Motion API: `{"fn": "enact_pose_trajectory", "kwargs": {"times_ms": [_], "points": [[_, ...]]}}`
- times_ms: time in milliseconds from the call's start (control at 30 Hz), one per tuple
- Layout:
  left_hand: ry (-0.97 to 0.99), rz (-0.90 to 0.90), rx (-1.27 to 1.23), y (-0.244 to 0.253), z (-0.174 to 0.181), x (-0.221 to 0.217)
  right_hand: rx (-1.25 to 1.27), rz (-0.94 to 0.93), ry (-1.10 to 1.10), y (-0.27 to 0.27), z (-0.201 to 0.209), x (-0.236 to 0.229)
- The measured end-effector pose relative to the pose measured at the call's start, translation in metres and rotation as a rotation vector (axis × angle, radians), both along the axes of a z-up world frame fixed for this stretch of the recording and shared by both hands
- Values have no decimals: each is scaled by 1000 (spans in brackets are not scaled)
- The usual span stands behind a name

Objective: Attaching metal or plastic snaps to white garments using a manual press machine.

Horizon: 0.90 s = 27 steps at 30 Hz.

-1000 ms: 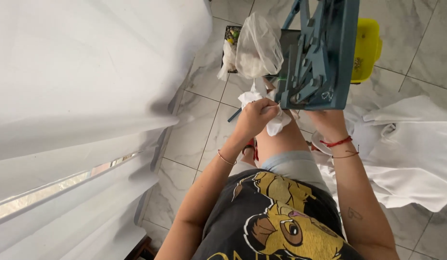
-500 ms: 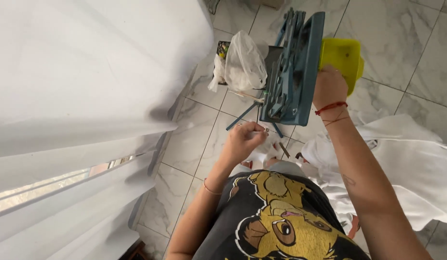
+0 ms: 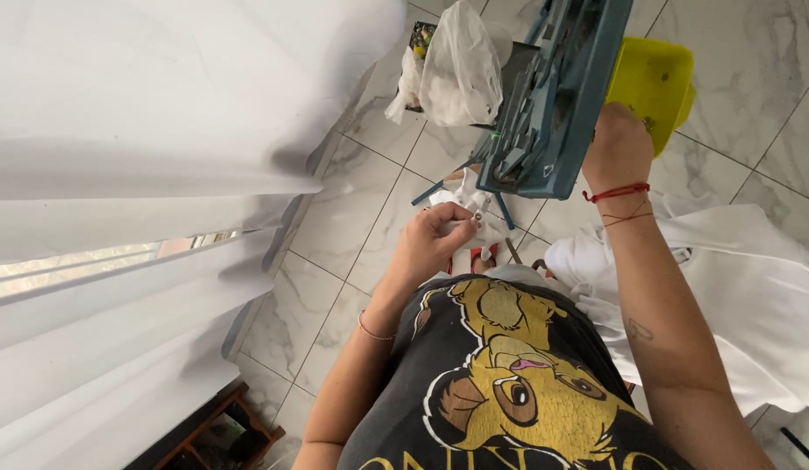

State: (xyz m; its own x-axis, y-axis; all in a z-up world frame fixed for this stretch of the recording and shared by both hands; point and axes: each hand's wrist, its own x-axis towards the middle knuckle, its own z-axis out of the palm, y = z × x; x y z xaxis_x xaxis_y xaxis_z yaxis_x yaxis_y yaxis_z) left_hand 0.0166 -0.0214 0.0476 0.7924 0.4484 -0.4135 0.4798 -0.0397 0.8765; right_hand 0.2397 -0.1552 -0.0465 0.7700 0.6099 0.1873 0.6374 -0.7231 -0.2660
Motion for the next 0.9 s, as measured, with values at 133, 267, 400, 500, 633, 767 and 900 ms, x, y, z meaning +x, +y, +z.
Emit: {"fn": "enact_pose_trajectory", "kwargs": {"times_ms": [133,267,400,500,633,767,900], "points": [[-43,14,-37,4,3,2,41,-8,-29,-4,-3,-4],[-73,-1,-50,6,9,3,396,-27,256,4,16,-33],[-109,-19,-64,7,-2,2,632,-112,771,23,32,-74],[-110,-15,-43,7,-5,2,801,-176,1161,29,40,-89],[-112,-29,-54,4,-1,1,971,-231,1544,26,38,-93],[-92,-19,-38,3,15,4,1042,-160,1784,19,16,-85],[-73,-34,-17,2,0,4,751,23,1678,16,43,-69]]}}
